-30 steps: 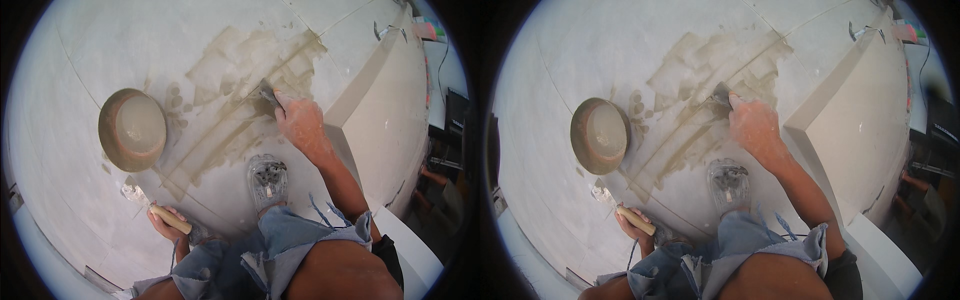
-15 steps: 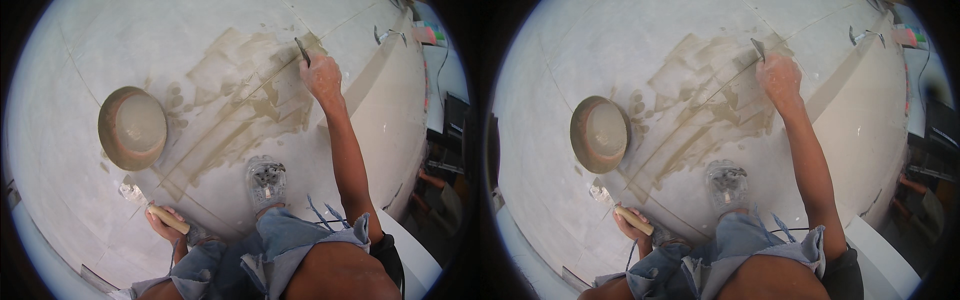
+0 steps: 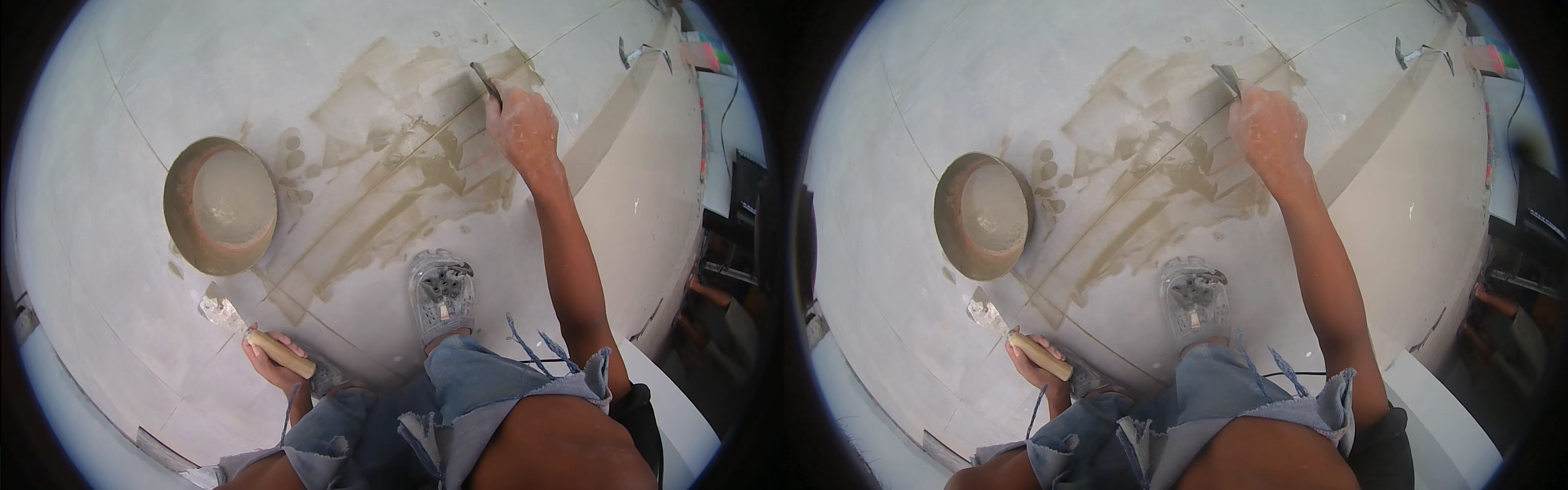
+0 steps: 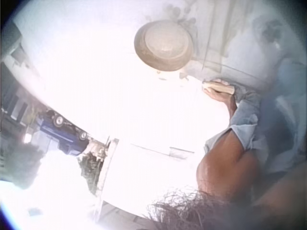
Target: The person applies grout to tile joints on a tiled floor using a rubber float and a metal trowel. They repeatedly scoop grout from a metal bowl and spread it into the seams, smoothing the surface as they work.
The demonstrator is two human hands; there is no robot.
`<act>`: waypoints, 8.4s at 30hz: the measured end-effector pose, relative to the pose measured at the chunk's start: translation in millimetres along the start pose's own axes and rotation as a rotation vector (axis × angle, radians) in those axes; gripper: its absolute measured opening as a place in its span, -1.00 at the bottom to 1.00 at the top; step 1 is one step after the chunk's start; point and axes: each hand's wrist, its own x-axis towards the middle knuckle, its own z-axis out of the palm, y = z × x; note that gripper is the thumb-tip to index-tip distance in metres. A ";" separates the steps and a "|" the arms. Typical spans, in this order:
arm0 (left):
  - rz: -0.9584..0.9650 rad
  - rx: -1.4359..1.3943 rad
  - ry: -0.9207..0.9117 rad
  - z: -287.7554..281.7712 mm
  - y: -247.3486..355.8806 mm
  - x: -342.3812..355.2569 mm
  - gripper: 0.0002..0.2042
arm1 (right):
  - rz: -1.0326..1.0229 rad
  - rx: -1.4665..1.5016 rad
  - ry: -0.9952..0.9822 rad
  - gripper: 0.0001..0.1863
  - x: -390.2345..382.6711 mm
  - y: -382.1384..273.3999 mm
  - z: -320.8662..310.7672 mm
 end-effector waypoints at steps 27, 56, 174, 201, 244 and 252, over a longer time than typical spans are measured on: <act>-0.031 0.029 0.020 -1.8 0.4 1.4 -0.42 | -0.538 0.062 0.024 -0.49 -111.1 16.8 36.4; -0.007 0.011 0.010 0.4 -0.8 0.0 -0.50 | -0.666 0.232 0.044 -0.50 -20.8 -14.7 20.5; -0.084 0.056 -0.011 -5.1 5.5 0.5 -0.44 | -0.586 0.159 -0.325 -0.55 54.9 64.4 -12.9; -0.092 0.011 0.028 -4.8 0.3 -0.4 -0.48 | -0.032 0.143 -0.182 -0.58 17.6 27.0 12.4; -0.039 0.075 -0.018 0.7 5.0 -0.6 -0.46 | -0.749 0.187 0.038 -0.53 -73.9 6.3 48.3; -0.046 0.059 -0.040 -3.9 3.8 -1.1 -0.43 | -0.787 0.107 -0.147 -0.57 -144.3 23.4 30.6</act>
